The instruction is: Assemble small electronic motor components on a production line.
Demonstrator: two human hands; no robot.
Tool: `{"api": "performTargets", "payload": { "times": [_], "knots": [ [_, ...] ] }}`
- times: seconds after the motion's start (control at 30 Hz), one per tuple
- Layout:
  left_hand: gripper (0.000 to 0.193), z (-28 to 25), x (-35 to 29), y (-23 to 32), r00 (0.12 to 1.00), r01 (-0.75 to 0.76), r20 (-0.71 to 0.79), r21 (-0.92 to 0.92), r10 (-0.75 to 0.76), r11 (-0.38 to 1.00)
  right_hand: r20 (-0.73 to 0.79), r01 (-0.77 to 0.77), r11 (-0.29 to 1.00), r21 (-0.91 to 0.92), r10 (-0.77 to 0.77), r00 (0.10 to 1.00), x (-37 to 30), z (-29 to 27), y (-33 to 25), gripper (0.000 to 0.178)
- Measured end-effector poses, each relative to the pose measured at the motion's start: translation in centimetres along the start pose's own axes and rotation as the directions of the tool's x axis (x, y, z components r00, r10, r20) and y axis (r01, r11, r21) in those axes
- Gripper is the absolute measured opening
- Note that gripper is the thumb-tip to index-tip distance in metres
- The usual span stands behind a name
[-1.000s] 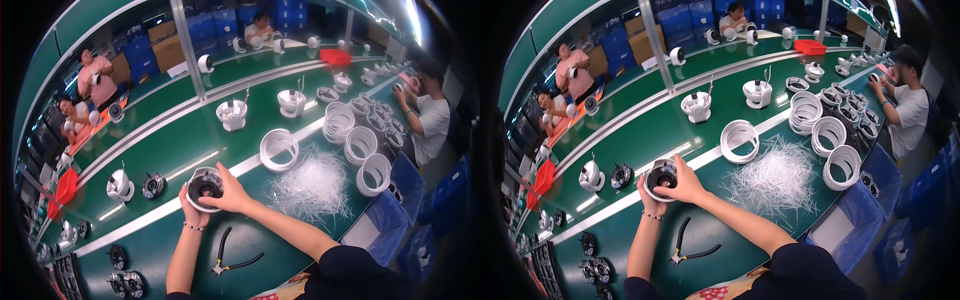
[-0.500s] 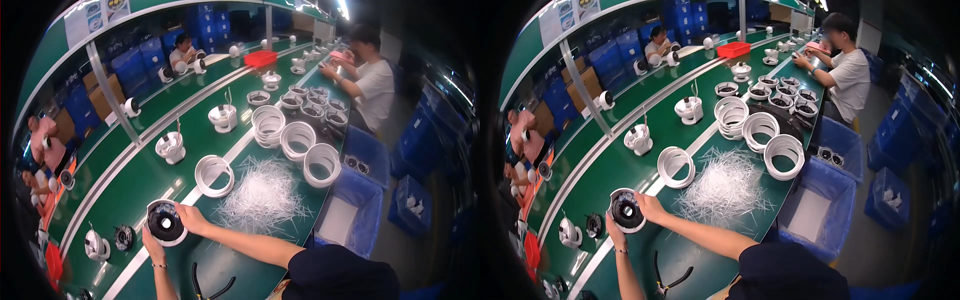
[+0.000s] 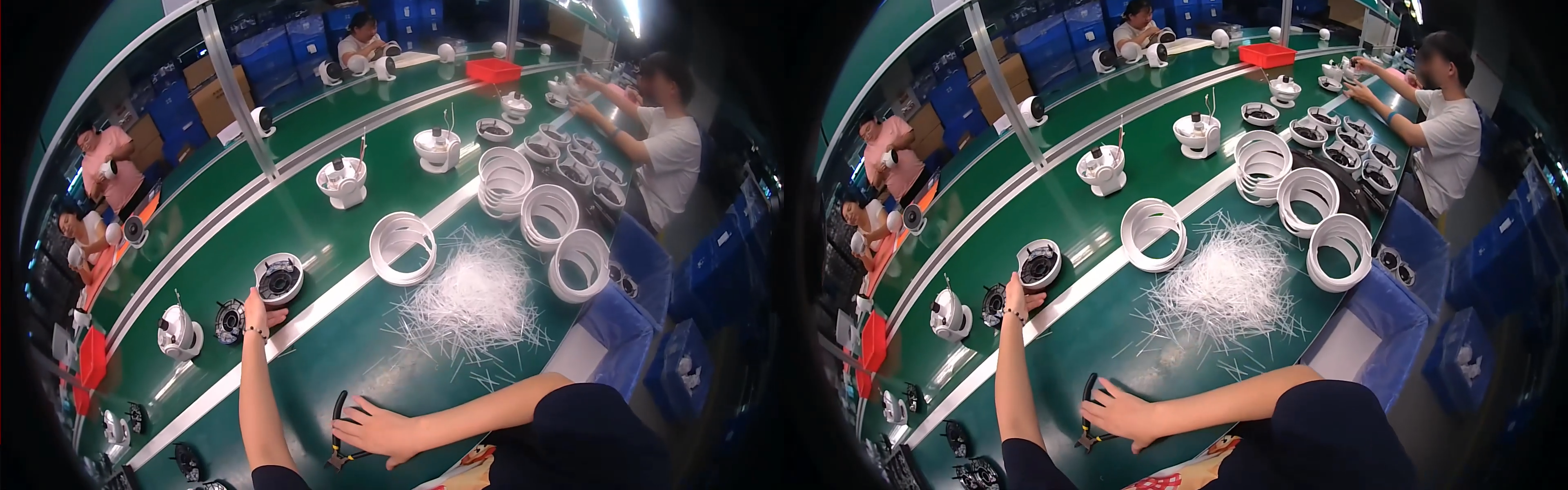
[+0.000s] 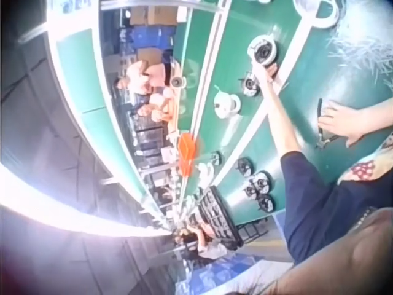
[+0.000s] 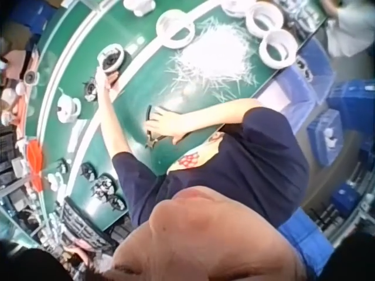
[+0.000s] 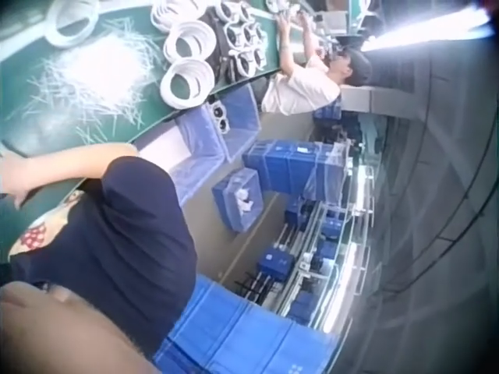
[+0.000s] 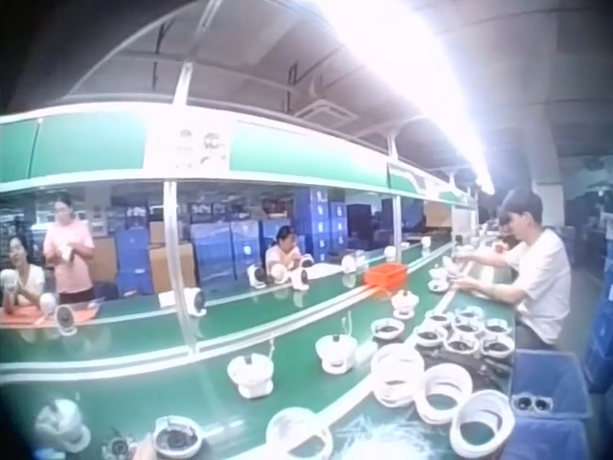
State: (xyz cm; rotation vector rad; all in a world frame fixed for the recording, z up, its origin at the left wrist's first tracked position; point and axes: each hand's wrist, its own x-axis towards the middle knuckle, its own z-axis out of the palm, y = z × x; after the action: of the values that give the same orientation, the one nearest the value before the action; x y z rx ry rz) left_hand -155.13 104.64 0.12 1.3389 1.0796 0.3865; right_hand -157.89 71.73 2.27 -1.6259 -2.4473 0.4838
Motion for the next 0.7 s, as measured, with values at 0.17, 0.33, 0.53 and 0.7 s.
{"api": "performTargets", "payload": {
  "times": [0.17, 0.33, 0.53, 0.7],
  "knots": [
    [0.050, 2.0, -5.1, 4.3, 0.743, -0.196, -0.071, 0.928, 0.666, 0.318, -0.048, 0.129, 0.983, -0.129, -0.136, 0.990, 0.8, -2.8, 2.2, 0.117],
    [0.034, 4.7, -7.7, 9.5, 0.621, -0.391, -0.013, 0.861, 0.784, 0.325, 0.218, 0.304, 0.894, -0.330, -0.241, 0.946, 1.7, -3.2, 4.4, 0.077],
    [0.022, 9.7, -4.5, 14.6, 0.376, -0.644, 0.215, 0.760, 0.901, 0.087, -0.357, 0.214, 0.901, -0.378, -0.355, 0.864, -2.7, -6.8, 9.4, 0.018],
    [0.018, 16.8, 2.6, 19.6, 0.268, -0.757, 0.417, 0.649, 0.869, -0.078, -0.370, -0.100, 0.899, -0.426, -0.072, 0.926, -8.4, -24.8, 17.2, 0.029]
  ]
}}
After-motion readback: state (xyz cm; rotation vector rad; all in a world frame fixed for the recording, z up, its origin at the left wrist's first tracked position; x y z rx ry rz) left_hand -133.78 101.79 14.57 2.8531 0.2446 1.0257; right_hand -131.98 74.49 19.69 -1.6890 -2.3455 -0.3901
